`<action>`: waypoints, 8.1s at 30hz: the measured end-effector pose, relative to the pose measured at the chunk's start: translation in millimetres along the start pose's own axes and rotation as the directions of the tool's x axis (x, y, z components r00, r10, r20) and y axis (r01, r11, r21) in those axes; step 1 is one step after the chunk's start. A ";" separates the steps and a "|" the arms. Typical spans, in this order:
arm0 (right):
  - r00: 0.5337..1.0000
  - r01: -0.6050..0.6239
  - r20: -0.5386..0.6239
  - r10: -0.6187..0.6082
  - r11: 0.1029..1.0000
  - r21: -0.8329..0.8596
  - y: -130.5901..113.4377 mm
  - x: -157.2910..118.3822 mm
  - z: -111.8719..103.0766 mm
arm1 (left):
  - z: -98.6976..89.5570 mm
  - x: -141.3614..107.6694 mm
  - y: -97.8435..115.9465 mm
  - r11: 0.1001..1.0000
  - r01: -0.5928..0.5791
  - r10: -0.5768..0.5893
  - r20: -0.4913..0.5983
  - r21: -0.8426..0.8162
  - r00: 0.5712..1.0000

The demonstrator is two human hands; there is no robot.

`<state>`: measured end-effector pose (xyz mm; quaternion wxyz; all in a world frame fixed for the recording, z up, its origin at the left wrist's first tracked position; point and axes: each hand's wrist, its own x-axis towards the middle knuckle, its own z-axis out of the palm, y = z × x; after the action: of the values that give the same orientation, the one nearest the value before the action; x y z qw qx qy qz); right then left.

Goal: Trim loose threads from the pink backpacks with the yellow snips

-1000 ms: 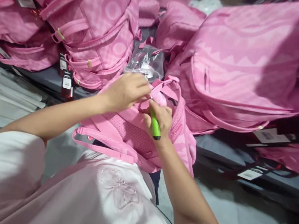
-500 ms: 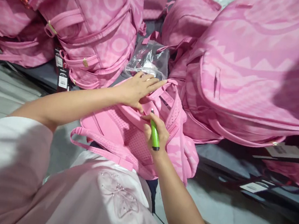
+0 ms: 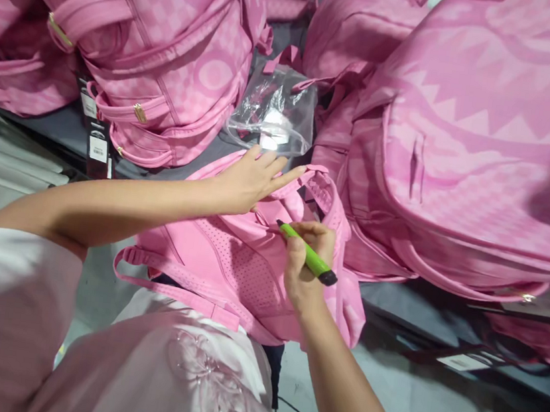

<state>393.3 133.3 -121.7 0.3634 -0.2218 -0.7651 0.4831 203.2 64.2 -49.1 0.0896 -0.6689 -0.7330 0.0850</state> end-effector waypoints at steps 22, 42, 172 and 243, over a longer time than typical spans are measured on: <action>0.826 0.253 0.562 -0.049 0.923 -0.291 -39.7 54.6 -9.1 | 3.6 14.2 -23.9 0.975 -0.073 0.085 0.045 -0.211 0.995; 0.870 0.286 0.487 -0.079 0.885 -0.367 -42.1 45.6 7.1 | 11.2 15.6 -25.5 0.972 -0.084 0.091 0.023 -0.220 0.996; 0.930 -0.046 0.362 0.061 0.998 -0.051 -51.1 38.5 79.8 | -6.8 -23.3 -66.2 0.978 0.039 0.027 0.311 -0.203 0.950; 0.767 -0.501 0.544 0.342 0.847 0.175 -128.4 69.7 -12.0 | -34.1 -96.2 -11.7 0.934 -0.302 -0.016 -0.867 -0.191 0.498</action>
<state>359.6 132.5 20.9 0.0667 -0.1995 -0.6754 0.7068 208.8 -32.5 -14.8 0.3234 -0.6868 -0.5366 -0.3685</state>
